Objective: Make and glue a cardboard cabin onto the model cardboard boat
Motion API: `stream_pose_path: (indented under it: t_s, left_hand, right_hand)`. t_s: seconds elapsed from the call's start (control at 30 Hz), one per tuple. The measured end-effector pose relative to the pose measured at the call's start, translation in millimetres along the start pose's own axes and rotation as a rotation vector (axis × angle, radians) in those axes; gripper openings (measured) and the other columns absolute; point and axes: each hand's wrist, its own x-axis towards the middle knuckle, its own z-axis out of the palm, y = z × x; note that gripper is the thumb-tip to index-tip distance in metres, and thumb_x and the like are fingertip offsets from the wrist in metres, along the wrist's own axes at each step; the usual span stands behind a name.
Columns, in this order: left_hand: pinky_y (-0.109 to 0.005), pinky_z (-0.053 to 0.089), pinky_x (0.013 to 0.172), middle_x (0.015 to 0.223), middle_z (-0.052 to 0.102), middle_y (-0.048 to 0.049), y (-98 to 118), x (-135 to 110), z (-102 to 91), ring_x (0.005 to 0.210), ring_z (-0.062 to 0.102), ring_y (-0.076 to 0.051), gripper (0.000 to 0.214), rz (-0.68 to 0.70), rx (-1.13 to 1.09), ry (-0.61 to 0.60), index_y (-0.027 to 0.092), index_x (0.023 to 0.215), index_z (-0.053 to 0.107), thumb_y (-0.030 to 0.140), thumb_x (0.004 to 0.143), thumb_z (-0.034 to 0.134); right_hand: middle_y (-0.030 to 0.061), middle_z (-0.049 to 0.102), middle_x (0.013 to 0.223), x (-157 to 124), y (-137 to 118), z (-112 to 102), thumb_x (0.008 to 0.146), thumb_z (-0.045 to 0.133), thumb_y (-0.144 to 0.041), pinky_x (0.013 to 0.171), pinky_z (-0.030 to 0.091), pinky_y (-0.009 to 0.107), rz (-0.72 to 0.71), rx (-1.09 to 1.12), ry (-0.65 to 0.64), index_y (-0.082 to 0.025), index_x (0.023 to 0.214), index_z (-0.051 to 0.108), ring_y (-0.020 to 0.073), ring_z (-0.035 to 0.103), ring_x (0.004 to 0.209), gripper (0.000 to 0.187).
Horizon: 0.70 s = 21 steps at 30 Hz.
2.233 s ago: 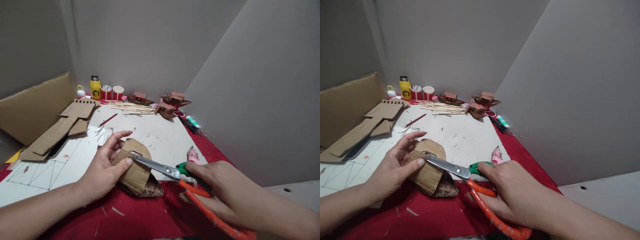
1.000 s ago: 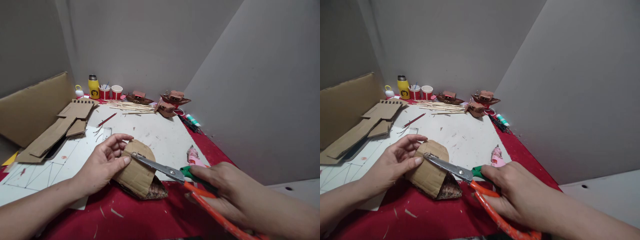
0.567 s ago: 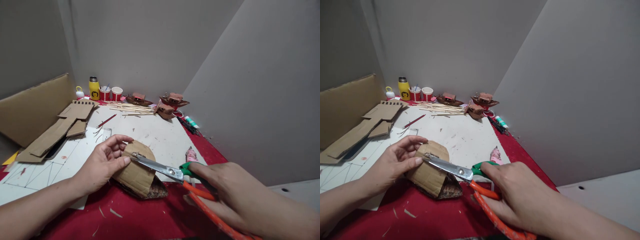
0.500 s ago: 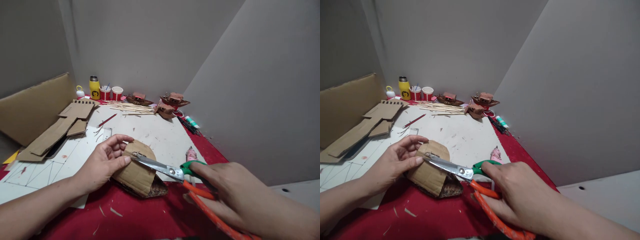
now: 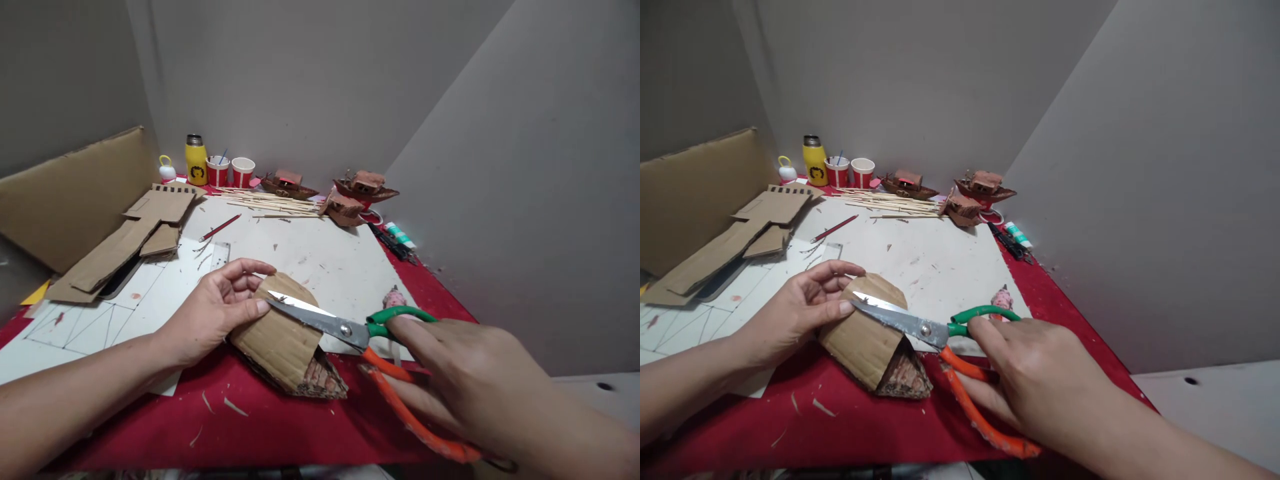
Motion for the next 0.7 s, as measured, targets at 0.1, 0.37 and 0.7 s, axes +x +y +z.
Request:
stream_pose_path:
  t_s: [0.1, 0.37, 0.7]
  left_hand:
    - [-0.025, 0.048, 0.08, 0.097, 0.069, -0.0012, -2, 1, 1.0, 0.088, 0.064, -0.015, 0.039, -0.031, -0.028, -0.004, 0.024, 0.114, 0.061, 0.021, 0.078, 0.077]
    - [-0.028, 0.048, 0.082, 0.095, 0.072, -0.0021, -1, 3, 1.8, 0.088, 0.067, -0.017, 0.04, -0.112, -0.116, -0.015, 0.022, 0.114, 0.061, 0.017, 0.077, 0.077]
    - [-0.024, 0.047, 0.08, 0.091, 0.073, -0.0007, -2, 4, -1.5, 0.082, 0.066, -0.012, 0.038, -0.154, -0.222, -0.077, 0.02, 0.112, 0.062, 0.012, 0.078, 0.075]
  right_hand:
    - [0.0034, 0.053, 0.052, -1, 5, 1, 0.099, 0.032, -0.045, 0.044, 0.034, 0.033, 0.001, -0.055, 0.079, -0.022, 0.071, 0.052, 0.0195, 0.054, 0.043, 0.041]
    - [0.0025, 0.055, 0.056, 2, 17, -1, 0.097, 0.038, -0.048, 0.048, 0.034, 0.033, -0.006, -0.111, 0.083, -0.024, 0.071, 0.047, 0.0194, 0.052, 0.047, 0.037]
    - [0.0011, 0.05, 0.052, 14, 25, 8, 0.099, 0.034, -0.041, 0.045, 0.035, 0.033, -0.101, -0.042, 0.073, -0.024, 0.072, 0.039, 0.0183, 0.05, 0.042, 0.032]
